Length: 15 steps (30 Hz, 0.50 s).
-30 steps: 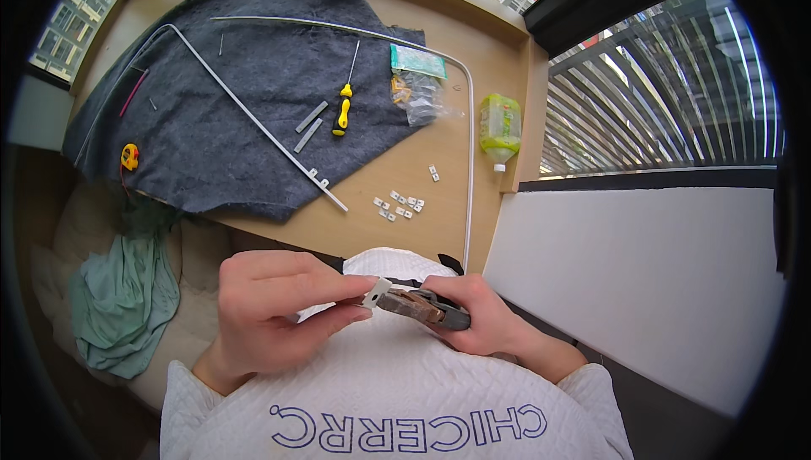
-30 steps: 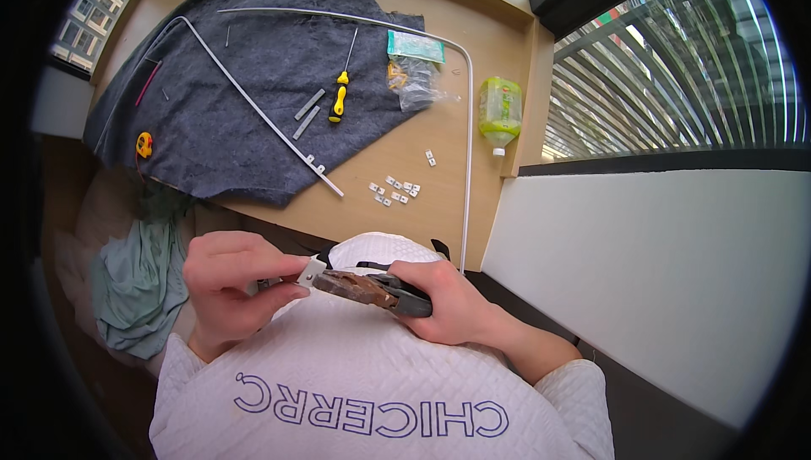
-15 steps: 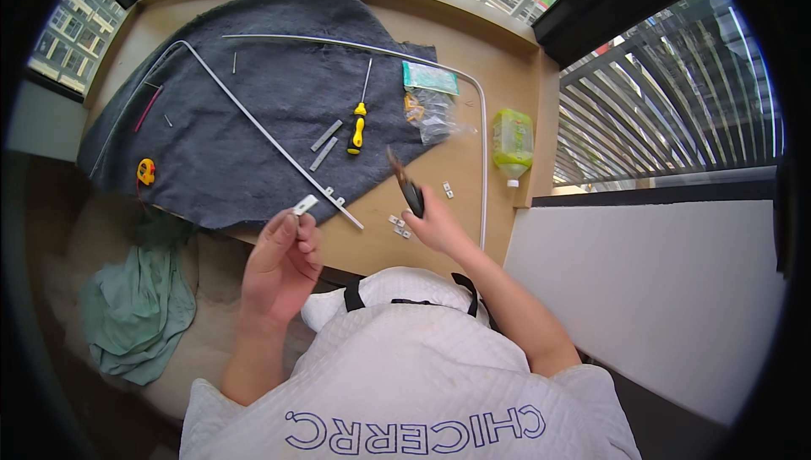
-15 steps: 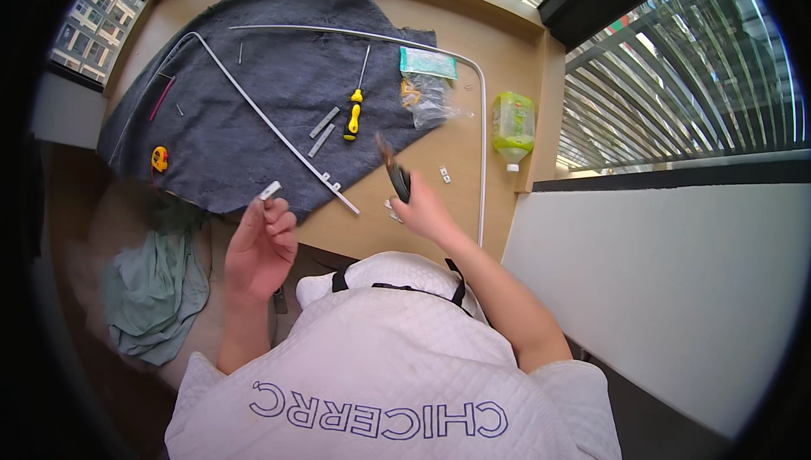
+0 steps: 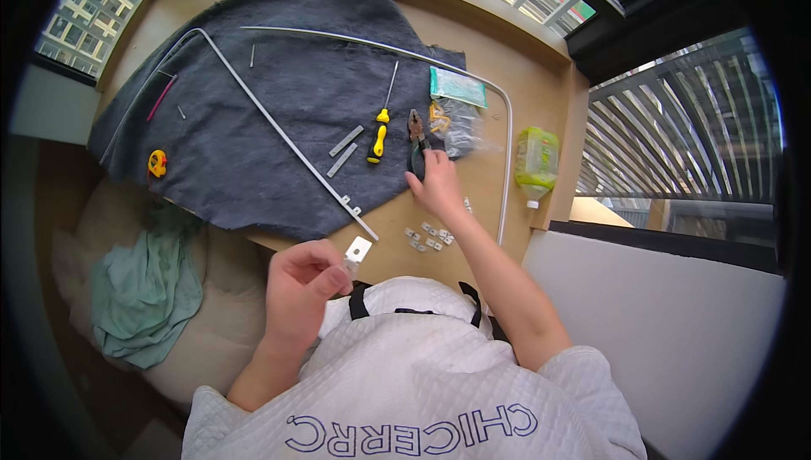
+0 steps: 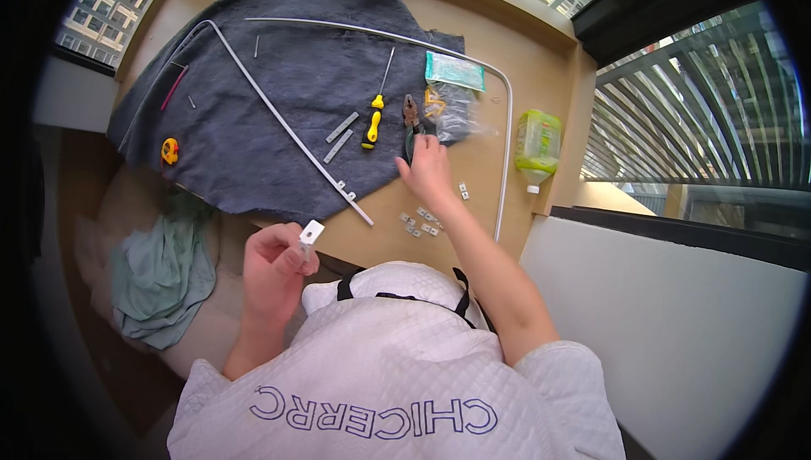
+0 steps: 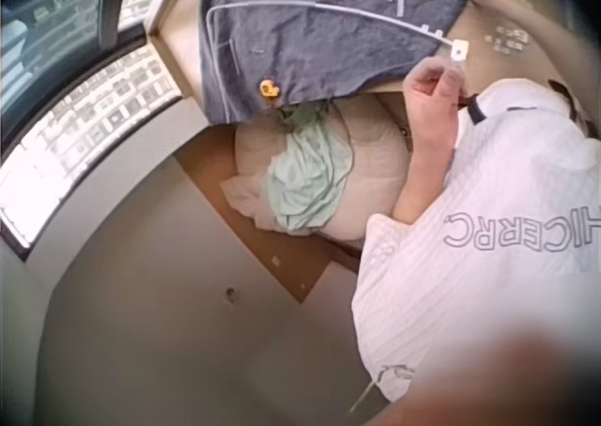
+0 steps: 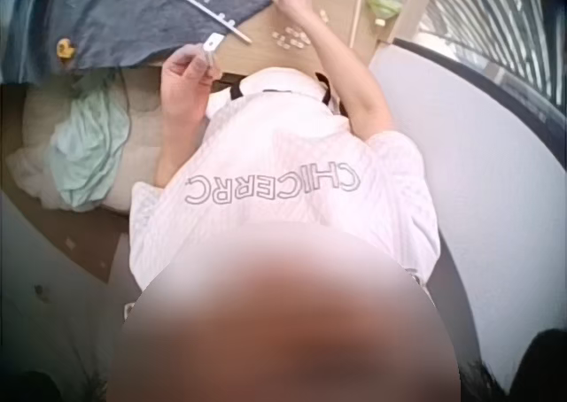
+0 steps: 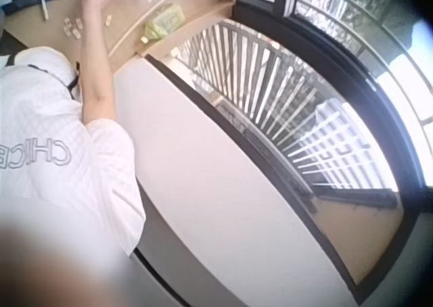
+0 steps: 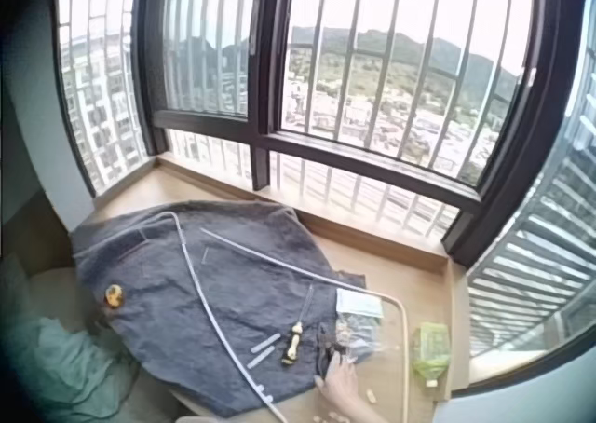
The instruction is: The person assembles white cable ties with small white plastic clips using pliers. They repeatedly pick up a cable tie and a clip, insert the tie into the clip, and crimp it with pliers, then place the finished unit on the table.
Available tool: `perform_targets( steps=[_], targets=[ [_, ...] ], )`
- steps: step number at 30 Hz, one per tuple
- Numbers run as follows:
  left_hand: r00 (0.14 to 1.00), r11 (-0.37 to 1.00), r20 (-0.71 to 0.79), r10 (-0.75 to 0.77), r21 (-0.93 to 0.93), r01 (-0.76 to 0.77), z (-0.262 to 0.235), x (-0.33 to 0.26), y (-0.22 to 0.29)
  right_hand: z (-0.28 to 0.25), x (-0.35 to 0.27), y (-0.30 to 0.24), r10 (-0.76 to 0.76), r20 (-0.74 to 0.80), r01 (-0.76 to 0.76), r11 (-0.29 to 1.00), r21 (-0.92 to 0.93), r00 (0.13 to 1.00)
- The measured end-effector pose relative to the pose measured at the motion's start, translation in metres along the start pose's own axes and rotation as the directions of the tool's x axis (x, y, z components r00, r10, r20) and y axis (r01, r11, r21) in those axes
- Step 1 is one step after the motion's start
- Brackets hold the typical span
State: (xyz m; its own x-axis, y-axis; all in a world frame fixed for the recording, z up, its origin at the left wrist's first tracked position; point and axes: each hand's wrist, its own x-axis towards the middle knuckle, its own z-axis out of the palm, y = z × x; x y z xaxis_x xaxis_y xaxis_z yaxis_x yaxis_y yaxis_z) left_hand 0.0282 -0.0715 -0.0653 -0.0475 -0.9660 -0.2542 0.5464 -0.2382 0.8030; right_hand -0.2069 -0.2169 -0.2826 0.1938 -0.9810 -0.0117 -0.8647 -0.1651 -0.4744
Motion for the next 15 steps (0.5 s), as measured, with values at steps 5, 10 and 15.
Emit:
perform_targets(
  steps=[5,10,15],
  targets=[
    [0.872,0.474,0.198,0.448,0.775,-0.419,0.027,0.017,0.015,-0.19,-0.064,-0.102,-0.315,0.033,0.173,0.605,0.777,0.949],
    [0.792,0.209,0.427,0.437,0.808,-0.551,0.047,0.018,0.015,-0.21,-0.09,-0.12,-0.447,-0.209,0.493,0.767,0.409,0.87],
    [0.725,0.038,0.573,0.382,0.774,-0.632,0.055,0.012,0.023,-0.213,-0.096,-0.121,-0.5,-0.215,0.545,0.774,0.322,0.839]
  ],
)
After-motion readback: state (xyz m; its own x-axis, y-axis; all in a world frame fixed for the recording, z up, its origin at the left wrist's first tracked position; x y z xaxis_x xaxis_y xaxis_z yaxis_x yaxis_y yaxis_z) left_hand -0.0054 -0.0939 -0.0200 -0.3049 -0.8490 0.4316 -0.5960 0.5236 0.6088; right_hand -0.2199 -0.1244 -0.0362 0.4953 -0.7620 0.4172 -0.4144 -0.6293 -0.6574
